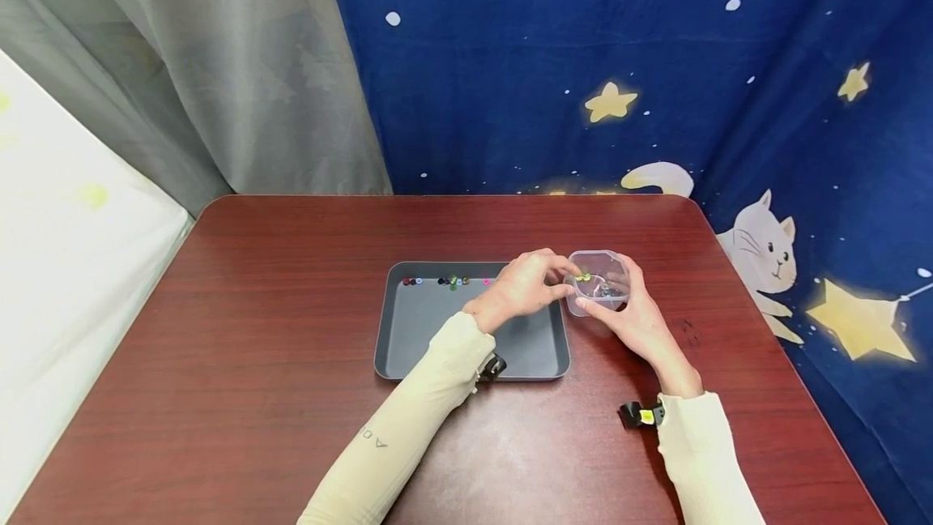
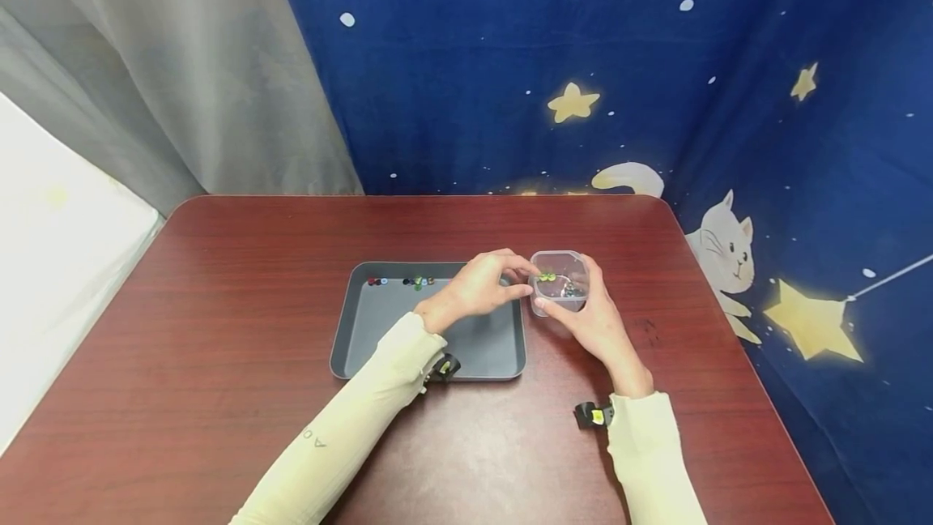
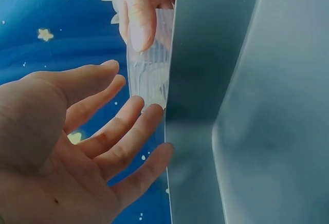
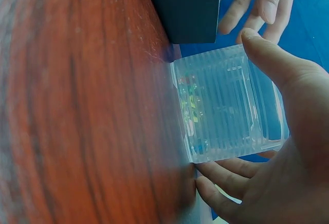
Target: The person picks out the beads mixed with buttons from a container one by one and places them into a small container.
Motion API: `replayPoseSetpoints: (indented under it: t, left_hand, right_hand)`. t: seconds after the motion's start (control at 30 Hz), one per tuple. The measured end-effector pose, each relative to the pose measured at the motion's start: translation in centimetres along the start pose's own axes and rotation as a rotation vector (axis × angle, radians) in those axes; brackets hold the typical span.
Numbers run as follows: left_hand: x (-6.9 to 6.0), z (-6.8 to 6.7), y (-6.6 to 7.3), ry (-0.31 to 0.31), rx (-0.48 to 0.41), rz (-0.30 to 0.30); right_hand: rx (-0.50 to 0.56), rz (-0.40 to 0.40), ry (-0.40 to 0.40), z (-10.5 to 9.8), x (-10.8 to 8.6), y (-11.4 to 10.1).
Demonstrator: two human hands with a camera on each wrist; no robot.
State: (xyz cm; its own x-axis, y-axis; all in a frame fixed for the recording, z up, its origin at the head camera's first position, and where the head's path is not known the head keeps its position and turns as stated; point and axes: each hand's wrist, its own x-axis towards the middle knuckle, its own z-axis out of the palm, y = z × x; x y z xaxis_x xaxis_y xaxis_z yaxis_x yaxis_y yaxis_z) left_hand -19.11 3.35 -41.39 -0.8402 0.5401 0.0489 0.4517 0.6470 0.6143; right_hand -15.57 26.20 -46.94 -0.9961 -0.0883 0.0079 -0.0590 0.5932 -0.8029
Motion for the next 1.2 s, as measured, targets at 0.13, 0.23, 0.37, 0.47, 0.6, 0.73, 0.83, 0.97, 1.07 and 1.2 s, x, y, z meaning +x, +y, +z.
replayPoseSetpoints:
  t: [0.13, 0.23, 0.37, 0.47, 0.6, 0.73, 0.83, 0.97, 1.07, 1.2]
  left_hand:
    - [-0.2, -0.3, -0.1, 0.025, 0.038, -0.025]
    - [-0.4, -0.4, -0.3, 0.040, 0.068, -0.049]
    - [-0.6, -0.6, -0.6, 0.051, 0.091, -0.076]
    - [-0.9, -0.8, -1.0, 0.066, 0.103, -0.108]
    - [-1.3, -1.2, -1.5, 0.093, 0.122, -0.170]
    - [-1.6, -1.5, -1.8, 0.109, 0.136, -0.218]
    - [-1.9, -1.7, -2.0, 0.114, 0.146, -0.241]
    - [-2.1, -2.0, -2.2, 0.111, 0.137, -0.263]
    - [-2.3, -2.2, -2.3, 0.112, 0.127, -0.274]
    - [-2.7, -2.7, -2.7, 0.127, 0.126, -0.282]
  right_hand:
    - [0.014, -0.013, 0.003, 0.0, 0.1, 0.1]
    - [0.022, -0.015, 0.005, 0.1, 0.1, 0.0]
    - [0.018, -0.008, 0.003, 0.1, 0.0, 0.0]
    - [0.014, -0.005, 0.002, 0.0, -0.1, 0.0]
    - [0.009, 0.001, 0.000, 0.0, -0.1, -0.1]
    - [-0.002, 0.011, -0.001, 0.0, -0.1, -0.1]
    - [-0.009, 0.021, -0.003, -0.1, -0.1, 0.0]
    - [-0.014, 0.028, -0.005, -0.1, -0.1, 0.0]
    - [-0.010, 0.026, -0.004, 0.0, -0.1, 0.0]
    - [-0.004, 0.015, -0.007, 0.0, -0.1, 0.0]
